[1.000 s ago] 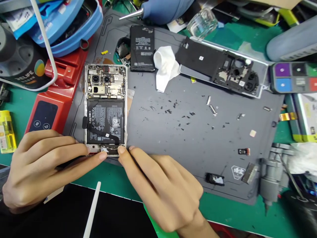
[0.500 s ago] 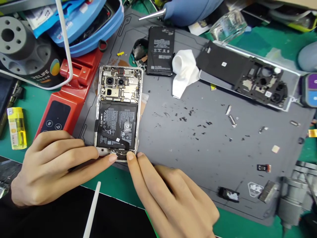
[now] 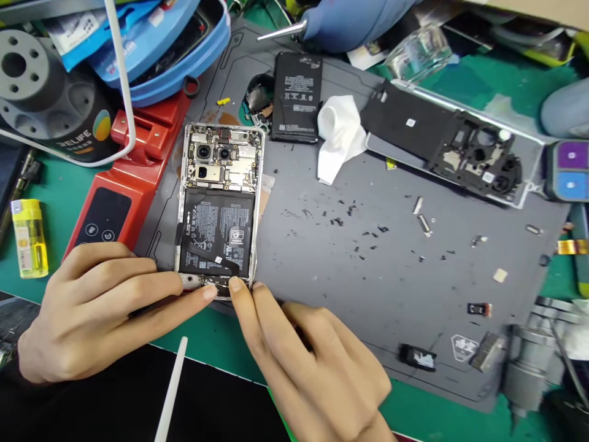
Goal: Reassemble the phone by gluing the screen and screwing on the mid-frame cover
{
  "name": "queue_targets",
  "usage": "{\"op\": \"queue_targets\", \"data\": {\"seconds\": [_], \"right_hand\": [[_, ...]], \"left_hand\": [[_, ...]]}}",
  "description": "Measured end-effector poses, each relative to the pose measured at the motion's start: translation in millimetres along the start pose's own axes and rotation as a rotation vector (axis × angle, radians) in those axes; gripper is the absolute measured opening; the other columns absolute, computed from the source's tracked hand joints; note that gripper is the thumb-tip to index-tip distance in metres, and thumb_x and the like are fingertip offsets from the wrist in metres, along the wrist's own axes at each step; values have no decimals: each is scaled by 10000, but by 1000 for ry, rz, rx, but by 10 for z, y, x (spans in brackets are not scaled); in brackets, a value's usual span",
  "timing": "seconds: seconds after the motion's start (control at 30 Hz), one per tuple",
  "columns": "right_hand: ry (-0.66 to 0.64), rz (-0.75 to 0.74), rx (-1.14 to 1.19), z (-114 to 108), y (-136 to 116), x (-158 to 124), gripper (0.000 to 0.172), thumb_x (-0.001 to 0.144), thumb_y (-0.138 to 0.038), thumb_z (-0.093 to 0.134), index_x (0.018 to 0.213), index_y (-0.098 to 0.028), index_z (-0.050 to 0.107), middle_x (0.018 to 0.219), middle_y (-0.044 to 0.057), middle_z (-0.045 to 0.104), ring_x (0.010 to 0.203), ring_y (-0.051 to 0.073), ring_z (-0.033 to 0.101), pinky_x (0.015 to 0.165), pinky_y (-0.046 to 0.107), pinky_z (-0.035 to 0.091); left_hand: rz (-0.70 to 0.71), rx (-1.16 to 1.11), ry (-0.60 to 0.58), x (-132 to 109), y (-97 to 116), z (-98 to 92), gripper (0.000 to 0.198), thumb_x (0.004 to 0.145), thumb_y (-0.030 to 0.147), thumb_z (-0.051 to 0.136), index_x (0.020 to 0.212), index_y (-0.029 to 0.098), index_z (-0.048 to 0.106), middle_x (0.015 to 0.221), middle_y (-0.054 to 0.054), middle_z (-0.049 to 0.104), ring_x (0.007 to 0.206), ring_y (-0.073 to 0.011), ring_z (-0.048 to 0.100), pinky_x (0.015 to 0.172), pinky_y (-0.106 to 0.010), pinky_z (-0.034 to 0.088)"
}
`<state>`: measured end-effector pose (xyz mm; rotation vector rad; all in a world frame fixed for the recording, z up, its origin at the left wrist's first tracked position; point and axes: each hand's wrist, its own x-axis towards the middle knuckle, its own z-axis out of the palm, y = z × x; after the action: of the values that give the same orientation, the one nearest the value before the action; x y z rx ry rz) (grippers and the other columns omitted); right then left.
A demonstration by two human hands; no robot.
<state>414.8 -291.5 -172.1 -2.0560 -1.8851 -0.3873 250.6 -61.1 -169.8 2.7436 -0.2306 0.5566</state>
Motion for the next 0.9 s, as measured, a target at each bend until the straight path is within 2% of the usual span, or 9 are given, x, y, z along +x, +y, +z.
{"op": "queue_targets", "data": {"seconds": [0.17,0.3,0.5,0.7,0.9], "right_hand": [[-17,-40,-41,-33,-4,32,353,944,54,824,1294,14,795,983,102,872,740,177,618,694,384,480],[-7,-41,-46,-32,-1,48,283,992,43,758,1253,-43,828,1009,88,870,731,167,630,693,382,482],[-14,-55,-18,-23,22,47,340,1013,37,682,1325,-25,802,1064,97,875,729,174,626,671,391,501],[-64,6,65,-95,78,-60,465,990,54,749,1444,-42,733,1245,82,869,862,180,652,748,377,525],[-40,15,3,-44,62,-55,471,1024,64,670,1468,-87,718,1247,38,870,832,171,606,699,356,525]], "left_hand": [[2,12,20,17,3,4,339,1103,25,667,1388,169,782,1150,33,824,1093,-162,680,951,-414,529],[20,62,-3,39,0,-8,344,1137,48,603,1410,177,770,1128,26,826,1052,-160,693,919,-410,539],[65,122,-8,46,-16,-19,365,1161,61,531,1415,174,768,1080,13,829,1035,-154,720,908,-387,555],[147,214,4,100,14,-73,343,1165,38,525,1390,133,765,1059,-1,851,980,-165,752,878,-368,557],[193,299,-29,125,88,-114,326,1158,30,538,1426,84,717,1111,-5,852,1006,-163,761,900,-369,579]]}}
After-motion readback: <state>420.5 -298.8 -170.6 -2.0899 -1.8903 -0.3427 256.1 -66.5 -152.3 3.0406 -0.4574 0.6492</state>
